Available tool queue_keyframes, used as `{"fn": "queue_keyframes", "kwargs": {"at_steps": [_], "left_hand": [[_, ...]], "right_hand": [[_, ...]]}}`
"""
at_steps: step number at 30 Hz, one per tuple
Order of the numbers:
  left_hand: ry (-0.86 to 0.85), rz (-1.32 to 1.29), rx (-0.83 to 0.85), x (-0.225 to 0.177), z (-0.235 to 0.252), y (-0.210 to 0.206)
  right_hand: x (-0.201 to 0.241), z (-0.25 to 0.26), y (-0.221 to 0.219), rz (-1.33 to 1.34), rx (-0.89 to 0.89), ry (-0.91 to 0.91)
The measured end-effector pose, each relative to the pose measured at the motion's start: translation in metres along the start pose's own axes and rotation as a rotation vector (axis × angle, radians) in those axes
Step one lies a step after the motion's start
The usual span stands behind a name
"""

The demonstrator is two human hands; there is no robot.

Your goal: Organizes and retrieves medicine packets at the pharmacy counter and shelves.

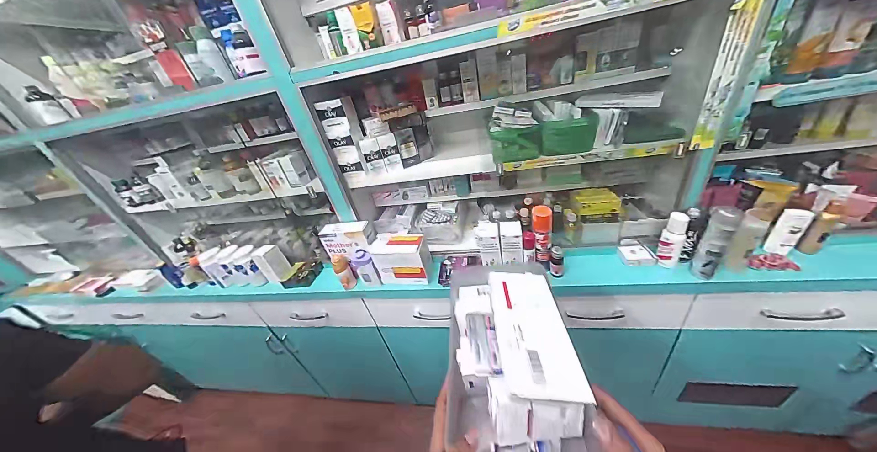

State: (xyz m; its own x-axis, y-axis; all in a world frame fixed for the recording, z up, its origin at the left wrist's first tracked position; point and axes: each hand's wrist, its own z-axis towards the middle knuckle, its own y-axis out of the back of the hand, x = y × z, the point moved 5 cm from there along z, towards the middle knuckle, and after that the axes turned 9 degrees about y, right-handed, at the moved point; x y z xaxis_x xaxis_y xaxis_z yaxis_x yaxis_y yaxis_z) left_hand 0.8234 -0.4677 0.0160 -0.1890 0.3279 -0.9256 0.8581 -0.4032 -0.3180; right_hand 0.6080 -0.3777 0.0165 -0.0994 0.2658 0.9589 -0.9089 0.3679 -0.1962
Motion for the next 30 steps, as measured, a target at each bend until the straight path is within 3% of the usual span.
{"fn": "queue_keyframes", "kwargs": {"at_steps": [6,12,17,21,24,26,30], "left_hand": [[-0.054,-0.060,-0.107,-0.113,0.083,0.035],[-0.159,-0.069,-0.056,-0.191,0.190,0.049],[-0.083,-0.074,0.067,-0.238,0.276,0.048],[-0.024,-0.065,0.106,-0.251,0.332,0.048],[-0.081,-0.037,0.091,-0.257,0.354,0.046],[-0.212,0.089,0.058,-0.258,0.364,0.047],[-0.565,0.888,-0.287,-0.266,0.380,0.050]], "right_hand": [[0.022,0.105,-0.064,-0.030,0.168,0.279],[0.019,0.188,-0.068,-0.178,0.166,0.530],[0.017,0.255,-0.063,-0.271,0.089,0.784],[0.035,0.303,-0.085,-0.627,0.031,1.046],[0.049,0.344,-0.116,-0.893,-0.021,1.229],[0.050,0.380,-0.134,-1.073,-0.090,1.347],[0.056,0.421,-0.152,-1.389,-0.287,1.253]]}}
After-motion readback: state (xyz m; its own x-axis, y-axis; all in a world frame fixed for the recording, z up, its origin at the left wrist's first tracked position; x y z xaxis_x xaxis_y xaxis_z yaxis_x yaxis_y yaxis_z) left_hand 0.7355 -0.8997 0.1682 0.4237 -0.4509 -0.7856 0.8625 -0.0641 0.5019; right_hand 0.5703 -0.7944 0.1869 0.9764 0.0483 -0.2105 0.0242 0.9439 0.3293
